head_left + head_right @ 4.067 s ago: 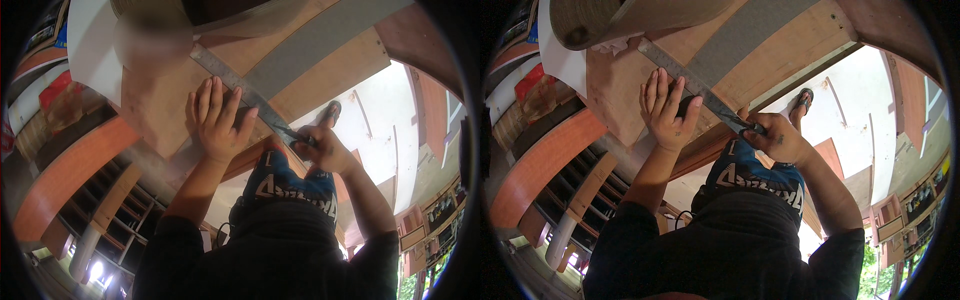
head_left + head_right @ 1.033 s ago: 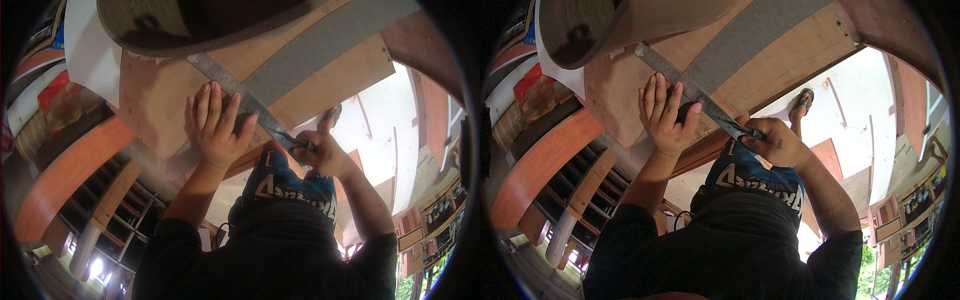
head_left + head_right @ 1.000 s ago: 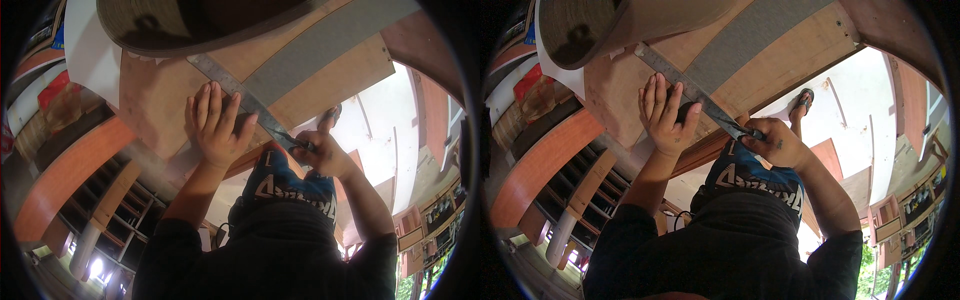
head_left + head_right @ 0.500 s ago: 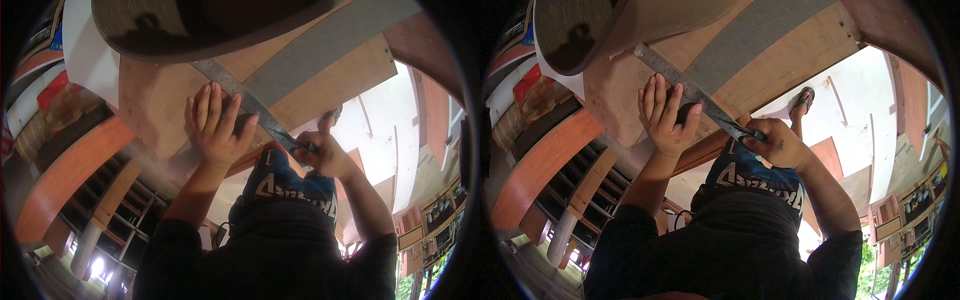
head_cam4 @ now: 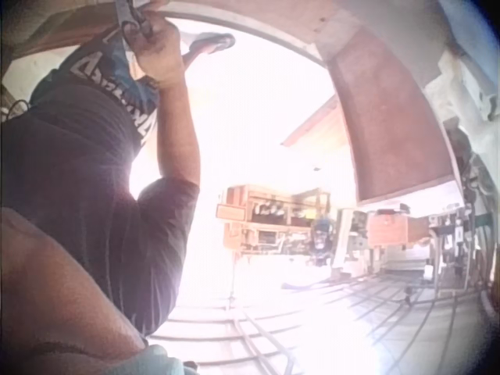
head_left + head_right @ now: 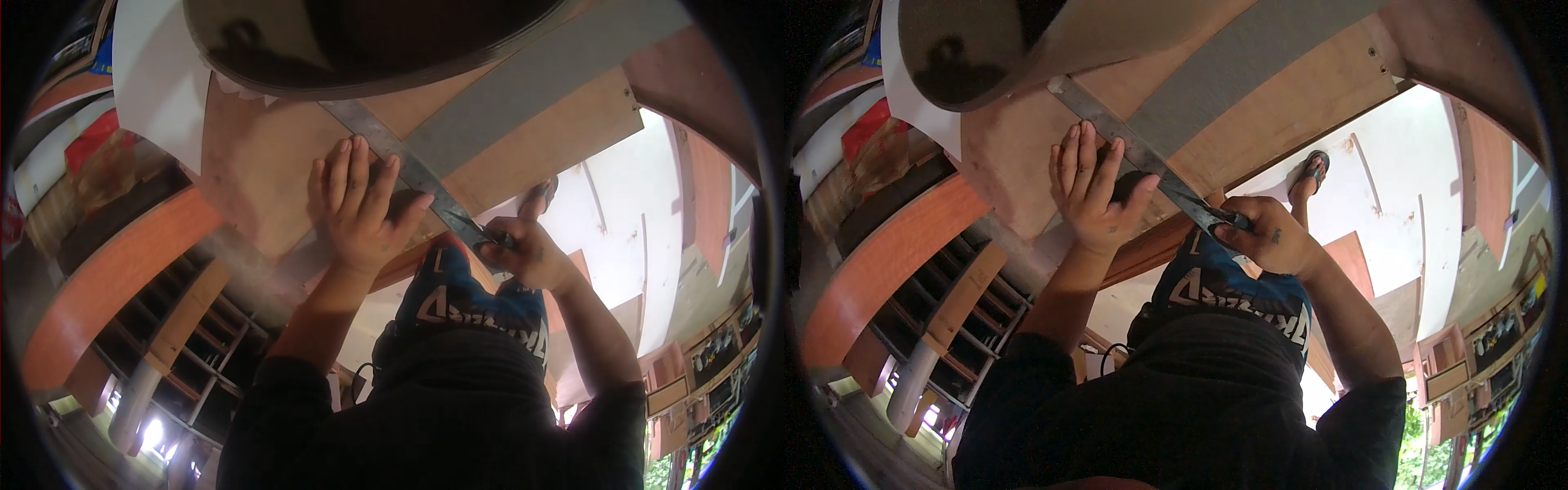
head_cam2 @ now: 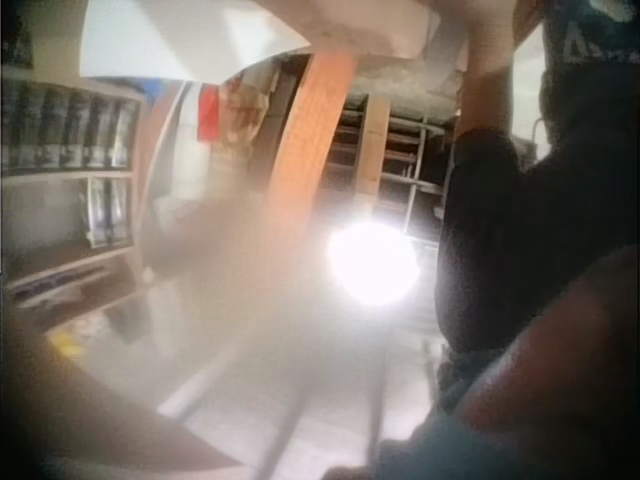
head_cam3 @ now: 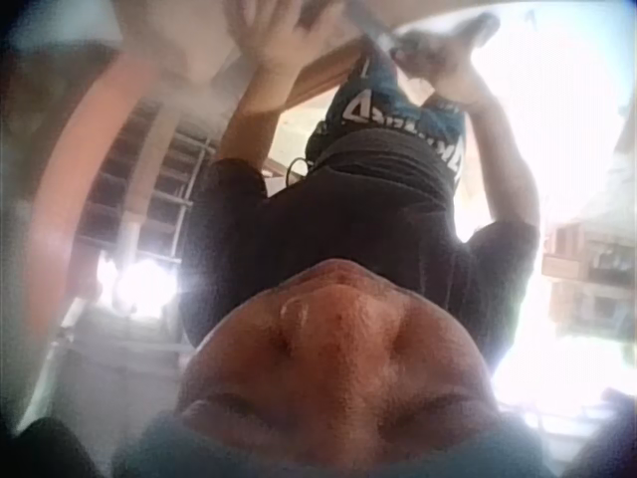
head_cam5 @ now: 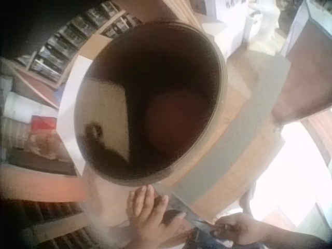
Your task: The person cuts a laminate strip using a metal ruler and a utility knife, then sands the edges of the strip with a sanding block before placing it against a white cabinet structure.
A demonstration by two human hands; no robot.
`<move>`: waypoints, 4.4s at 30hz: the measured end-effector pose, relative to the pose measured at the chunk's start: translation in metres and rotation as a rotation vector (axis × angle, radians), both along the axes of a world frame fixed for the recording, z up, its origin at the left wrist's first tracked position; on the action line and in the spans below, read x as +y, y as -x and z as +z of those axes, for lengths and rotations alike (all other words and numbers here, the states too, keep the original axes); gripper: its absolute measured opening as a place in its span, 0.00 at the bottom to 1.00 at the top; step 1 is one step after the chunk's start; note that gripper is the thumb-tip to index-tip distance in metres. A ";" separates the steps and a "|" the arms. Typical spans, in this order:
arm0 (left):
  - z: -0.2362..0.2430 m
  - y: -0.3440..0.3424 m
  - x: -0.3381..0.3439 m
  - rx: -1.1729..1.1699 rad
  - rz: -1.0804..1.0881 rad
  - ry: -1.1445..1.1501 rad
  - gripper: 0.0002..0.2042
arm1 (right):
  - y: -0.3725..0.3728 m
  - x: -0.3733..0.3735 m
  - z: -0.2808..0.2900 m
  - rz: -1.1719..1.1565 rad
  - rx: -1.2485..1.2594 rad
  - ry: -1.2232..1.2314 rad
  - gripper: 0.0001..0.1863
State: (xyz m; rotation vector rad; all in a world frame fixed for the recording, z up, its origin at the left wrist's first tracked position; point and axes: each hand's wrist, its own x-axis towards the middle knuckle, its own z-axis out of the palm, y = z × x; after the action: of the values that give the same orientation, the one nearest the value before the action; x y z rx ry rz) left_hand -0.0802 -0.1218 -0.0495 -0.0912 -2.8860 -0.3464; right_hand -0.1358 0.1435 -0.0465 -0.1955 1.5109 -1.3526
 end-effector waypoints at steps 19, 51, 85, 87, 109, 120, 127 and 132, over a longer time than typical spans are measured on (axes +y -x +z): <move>0.004 0.004 0.007 0.053 0.029 -0.065 0.28 | -0.002 0.002 -0.005 0.014 -0.028 -0.037 0.10; -0.003 -0.004 0.006 0.083 0.059 -0.052 0.27 | -0.001 -0.001 0.008 0.083 -0.008 -0.152 0.15; 0.003 -0.003 0.008 0.025 0.048 0.023 0.28 | -0.004 0.004 -0.015 0.057 -0.130 -0.016 0.09; 0.003 -0.003 0.007 0.020 0.047 0.031 0.28 | -0.004 0.003 -0.011 0.055 -0.128 -0.025 0.09; 0.000 -0.003 0.007 0.035 0.047 0.006 0.28 | -0.007 0.003 -0.013 0.031 -0.090 -0.016 0.09; 0.005 -0.002 0.008 0.021 0.047 0.030 0.30 | -0.004 0.001 -0.006 0.044 -0.108 -0.053 0.09; 0.005 0.001 0.012 0.091 0.046 -0.011 0.33 | -0.003 0.001 -0.004 0.032 -0.091 -0.049 0.11; 0.006 0.002 0.016 0.025 0.106 -0.008 0.32 | -0.006 0.004 -0.003 -0.025 -0.047 -0.074 0.13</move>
State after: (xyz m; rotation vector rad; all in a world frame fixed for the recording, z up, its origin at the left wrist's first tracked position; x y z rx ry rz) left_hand -0.0822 -0.1060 -0.0436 0.0583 -2.8511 -0.3346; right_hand -0.1301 0.1474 -0.0496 -0.0977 1.5254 -1.3106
